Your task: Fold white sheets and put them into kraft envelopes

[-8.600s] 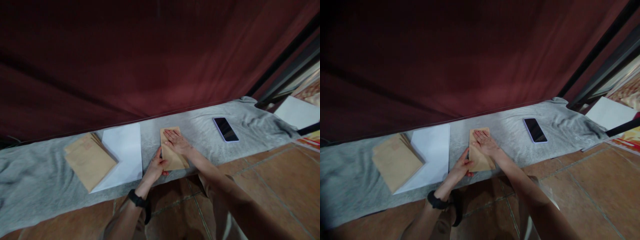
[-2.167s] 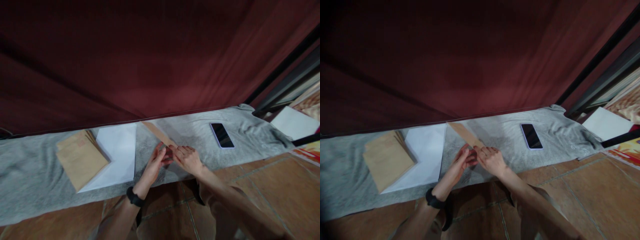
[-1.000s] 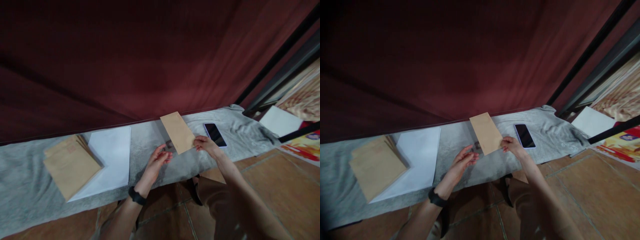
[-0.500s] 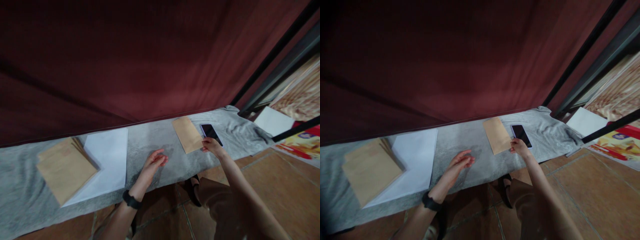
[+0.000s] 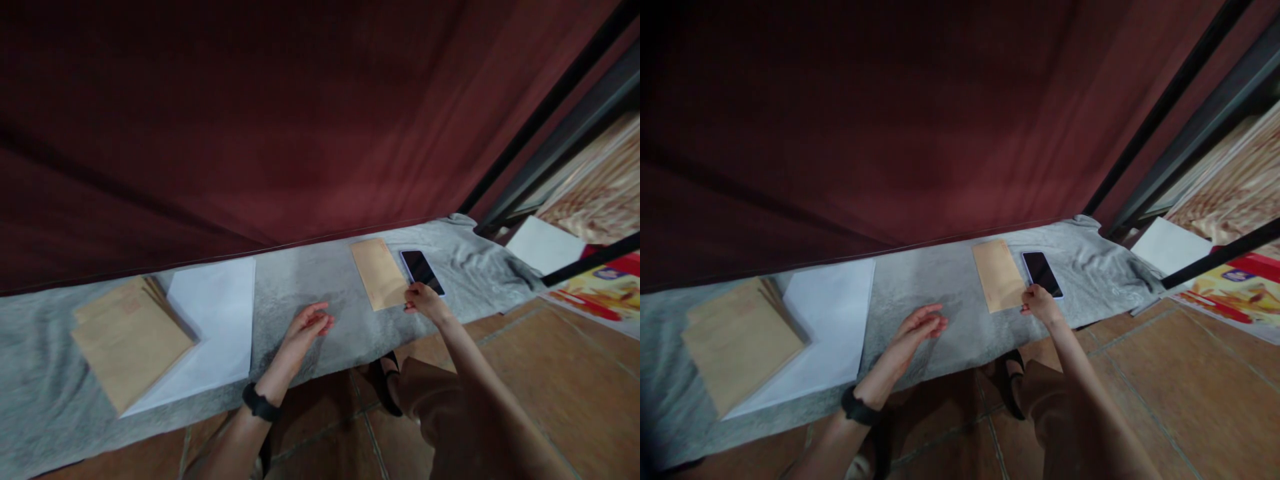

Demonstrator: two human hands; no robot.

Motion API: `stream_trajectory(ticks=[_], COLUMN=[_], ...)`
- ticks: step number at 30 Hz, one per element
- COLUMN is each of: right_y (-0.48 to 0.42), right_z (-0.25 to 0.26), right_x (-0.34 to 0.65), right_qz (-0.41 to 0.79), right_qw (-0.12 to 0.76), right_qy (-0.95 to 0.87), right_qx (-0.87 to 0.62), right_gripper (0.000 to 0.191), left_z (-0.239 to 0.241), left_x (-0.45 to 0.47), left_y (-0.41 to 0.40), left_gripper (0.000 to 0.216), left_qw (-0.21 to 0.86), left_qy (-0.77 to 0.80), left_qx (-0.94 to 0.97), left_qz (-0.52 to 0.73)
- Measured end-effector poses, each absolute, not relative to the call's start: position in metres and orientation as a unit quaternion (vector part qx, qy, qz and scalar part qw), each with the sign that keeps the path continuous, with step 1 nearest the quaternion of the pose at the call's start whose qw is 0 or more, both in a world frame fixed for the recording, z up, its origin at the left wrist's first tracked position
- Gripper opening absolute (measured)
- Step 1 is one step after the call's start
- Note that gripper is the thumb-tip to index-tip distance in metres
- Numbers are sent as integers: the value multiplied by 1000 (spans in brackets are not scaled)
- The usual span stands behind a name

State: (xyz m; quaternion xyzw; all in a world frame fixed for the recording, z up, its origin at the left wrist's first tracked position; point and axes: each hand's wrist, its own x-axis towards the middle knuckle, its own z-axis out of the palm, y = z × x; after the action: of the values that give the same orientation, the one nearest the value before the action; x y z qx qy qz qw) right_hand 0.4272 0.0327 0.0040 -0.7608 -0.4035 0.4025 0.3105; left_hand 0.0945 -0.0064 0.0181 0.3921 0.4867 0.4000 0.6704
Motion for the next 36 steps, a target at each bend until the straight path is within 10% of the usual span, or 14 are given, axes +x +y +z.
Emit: stream_trajectory(ticks=[15,25,36], right_y=[17,26,35], right_z=[17,11,-1], right_x=[420,376,339], right_qz=[69,-18,13], right_qw=[2,207,103], right_qy=[-550,-723,-744], right_qx=[-832,-658,-660], right_gripper=[31,29,40], left_z=[18,17,14], left_x=[89,90,85], left_y=[-7,-7,-5], left_gripper=[52,51,49], left_qw=[656,652,645], left_qy=[503,506,507], left_qx=[411,419,431], left_qz=[385,378,376])
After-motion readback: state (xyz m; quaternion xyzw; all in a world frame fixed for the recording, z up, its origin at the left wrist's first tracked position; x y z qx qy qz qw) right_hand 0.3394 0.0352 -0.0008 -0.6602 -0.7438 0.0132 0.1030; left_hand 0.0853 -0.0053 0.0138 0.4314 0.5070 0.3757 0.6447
